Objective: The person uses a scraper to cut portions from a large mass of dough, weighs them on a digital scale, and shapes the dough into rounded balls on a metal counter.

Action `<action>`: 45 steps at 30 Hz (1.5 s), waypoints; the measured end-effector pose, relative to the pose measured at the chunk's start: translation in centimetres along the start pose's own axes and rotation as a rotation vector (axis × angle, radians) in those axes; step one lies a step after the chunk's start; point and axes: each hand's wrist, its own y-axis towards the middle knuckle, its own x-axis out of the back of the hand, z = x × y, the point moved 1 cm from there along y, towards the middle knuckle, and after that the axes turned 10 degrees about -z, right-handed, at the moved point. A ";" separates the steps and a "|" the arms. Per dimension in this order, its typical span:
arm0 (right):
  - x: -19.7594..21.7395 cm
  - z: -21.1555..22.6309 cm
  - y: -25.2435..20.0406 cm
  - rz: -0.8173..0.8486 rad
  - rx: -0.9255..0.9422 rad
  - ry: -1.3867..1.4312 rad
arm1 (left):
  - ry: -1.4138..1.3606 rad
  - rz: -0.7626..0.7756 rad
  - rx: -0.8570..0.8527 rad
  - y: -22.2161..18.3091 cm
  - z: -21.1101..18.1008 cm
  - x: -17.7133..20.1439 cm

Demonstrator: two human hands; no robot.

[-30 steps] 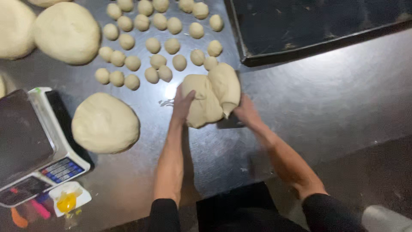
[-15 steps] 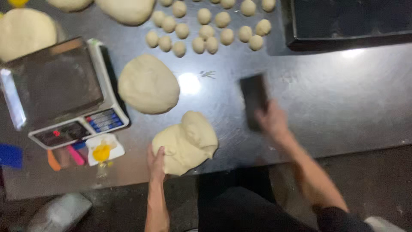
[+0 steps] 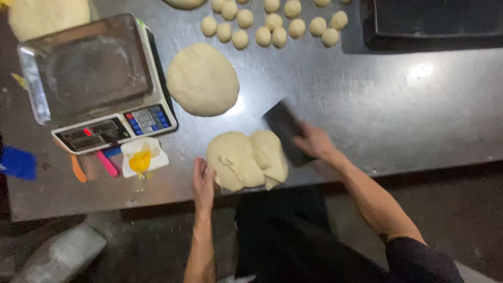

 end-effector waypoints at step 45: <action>-5.1 45.2 8.3 0.399 0.281 1.031 | -0.499 -0.135 -0.193 23.4 -22.8 14.4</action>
